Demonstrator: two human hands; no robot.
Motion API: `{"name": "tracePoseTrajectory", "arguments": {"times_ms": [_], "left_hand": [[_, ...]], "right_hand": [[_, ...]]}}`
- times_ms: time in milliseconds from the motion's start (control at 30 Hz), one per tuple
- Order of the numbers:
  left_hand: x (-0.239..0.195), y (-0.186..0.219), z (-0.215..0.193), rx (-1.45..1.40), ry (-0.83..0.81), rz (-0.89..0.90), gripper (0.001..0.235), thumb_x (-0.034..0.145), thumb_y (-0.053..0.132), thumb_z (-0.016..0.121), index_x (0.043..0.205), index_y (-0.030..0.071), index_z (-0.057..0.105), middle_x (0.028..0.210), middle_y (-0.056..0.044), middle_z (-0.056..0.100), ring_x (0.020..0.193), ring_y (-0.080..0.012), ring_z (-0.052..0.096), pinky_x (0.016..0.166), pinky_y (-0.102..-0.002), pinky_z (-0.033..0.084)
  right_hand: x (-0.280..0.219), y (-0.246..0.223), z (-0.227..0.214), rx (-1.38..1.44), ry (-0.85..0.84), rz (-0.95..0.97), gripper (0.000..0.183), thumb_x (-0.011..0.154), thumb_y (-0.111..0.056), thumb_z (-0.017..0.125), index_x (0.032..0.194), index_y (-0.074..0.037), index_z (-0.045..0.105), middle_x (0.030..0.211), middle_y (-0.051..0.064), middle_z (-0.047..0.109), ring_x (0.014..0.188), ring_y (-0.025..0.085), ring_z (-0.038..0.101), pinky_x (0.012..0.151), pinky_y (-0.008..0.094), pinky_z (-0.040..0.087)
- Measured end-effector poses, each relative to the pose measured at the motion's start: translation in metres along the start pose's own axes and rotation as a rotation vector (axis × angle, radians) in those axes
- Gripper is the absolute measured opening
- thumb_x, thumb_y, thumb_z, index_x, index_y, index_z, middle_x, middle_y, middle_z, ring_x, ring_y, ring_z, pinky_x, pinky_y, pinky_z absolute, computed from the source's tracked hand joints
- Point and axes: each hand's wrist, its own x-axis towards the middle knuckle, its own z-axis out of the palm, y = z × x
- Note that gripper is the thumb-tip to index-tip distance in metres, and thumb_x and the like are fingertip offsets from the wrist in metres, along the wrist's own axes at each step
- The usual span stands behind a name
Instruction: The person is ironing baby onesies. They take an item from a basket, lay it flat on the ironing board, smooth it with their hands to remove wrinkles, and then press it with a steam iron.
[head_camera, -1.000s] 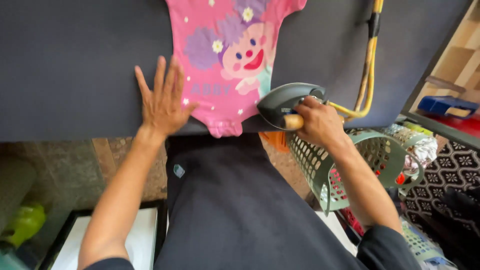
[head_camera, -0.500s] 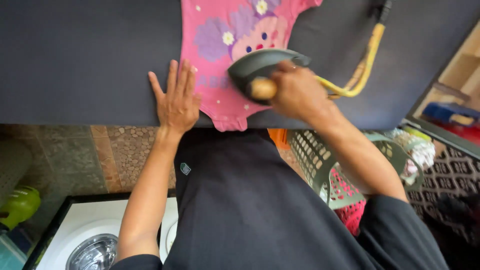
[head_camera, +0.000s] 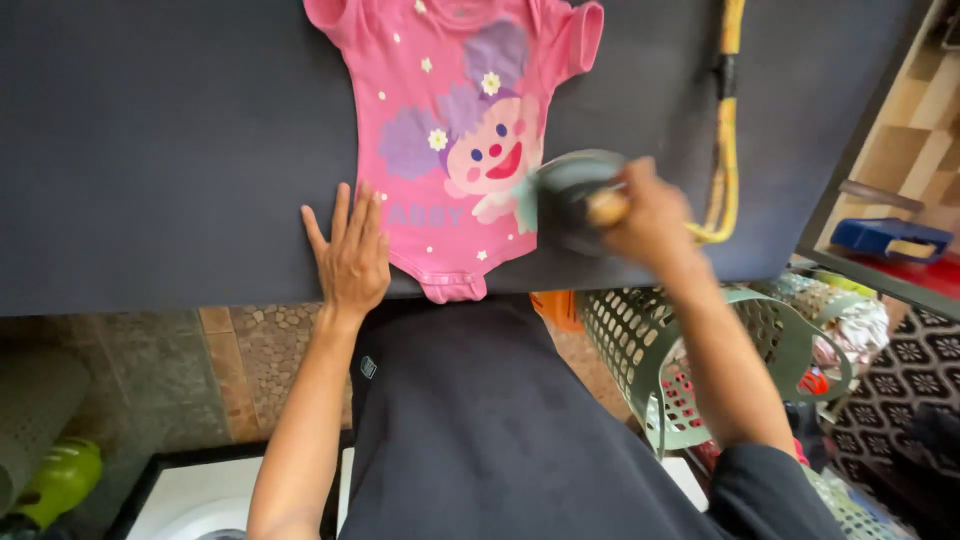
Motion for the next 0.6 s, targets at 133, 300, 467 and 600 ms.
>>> {"name": "tracePoseTrajectory", "arguments": {"times_ms": [133, 300, 467, 600], "left_hand": [[0.018, 0.005, -0.011, -0.037, 0.053, -0.029, 0.046, 0.112, 0.027, 0.043, 0.145, -0.001, 0.060, 0.157, -0.017, 0.053, 0.149, -0.0397, 0.040, 0.119, -0.067, 0.011], [0.096, 0.016, -0.011, -0.069, 0.202, 0.079, 0.046, 0.110, 0.031, 0.055, 0.138, -0.003, 0.065, 0.148, -0.019, 0.061, 0.142, -0.0431, 0.049, 0.119, -0.061, 0.023], [0.214, 0.049, 0.040, -0.132, 0.137, 0.351, 0.040, 0.108, 0.021, 0.058, 0.140, -0.001, 0.063, 0.148, -0.018, 0.059, 0.143, -0.0397, 0.047, 0.116, -0.061, 0.034], [0.267, 0.047, 0.104, 0.040, -0.179, 0.616, 0.065, 0.104, 0.032, 0.065, 0.158, 0.000, 0.047, 0.164, -0.017, 0.043, 0.152, -0.0357, 0.036, 0.123, -0.061, 0.024]], "right_hand": [[0.043, 0.086, -0.023, -0.007, 0.128, 0.127, 0.067, 0.060, -0.010, 0.093, 0.115, -0.011, 0.054, 0.098, 0.024, 0.073, 0.094, 0.051, 0.071, 0.083, 0.059, 0.054], [0.037, 0.059, -0.090, -0.189, 0.177, 0.252, 0.110, 0.061, -0.023, 0.097, 0.154, -0.011, 0.039, 0.156, 0.027, 0.039, 0.128, 0.052, 0.056, 0.112, 0.061, 0.035], [0.110, -0.028, -0.033, 0.304, 0.594, -0.050, 0.065, 0.086, -0.029, 0.089, 0.140, -0.009, 0.058, 0.122, 0.013, 0.064, 0.097, 0.029, 0.068, 0.087, 0.042, 0.054], [0.181, -0.062, 0.023, 0.364, 0.630, -0.031, 0.036, 0.090, -0.039, 0.079, 0.112, -0.013, 0.068, 0.105, 0.008, 0.054, 0.098, 0.029, 0.061, 0.079, 0.044, 0.054]]}}
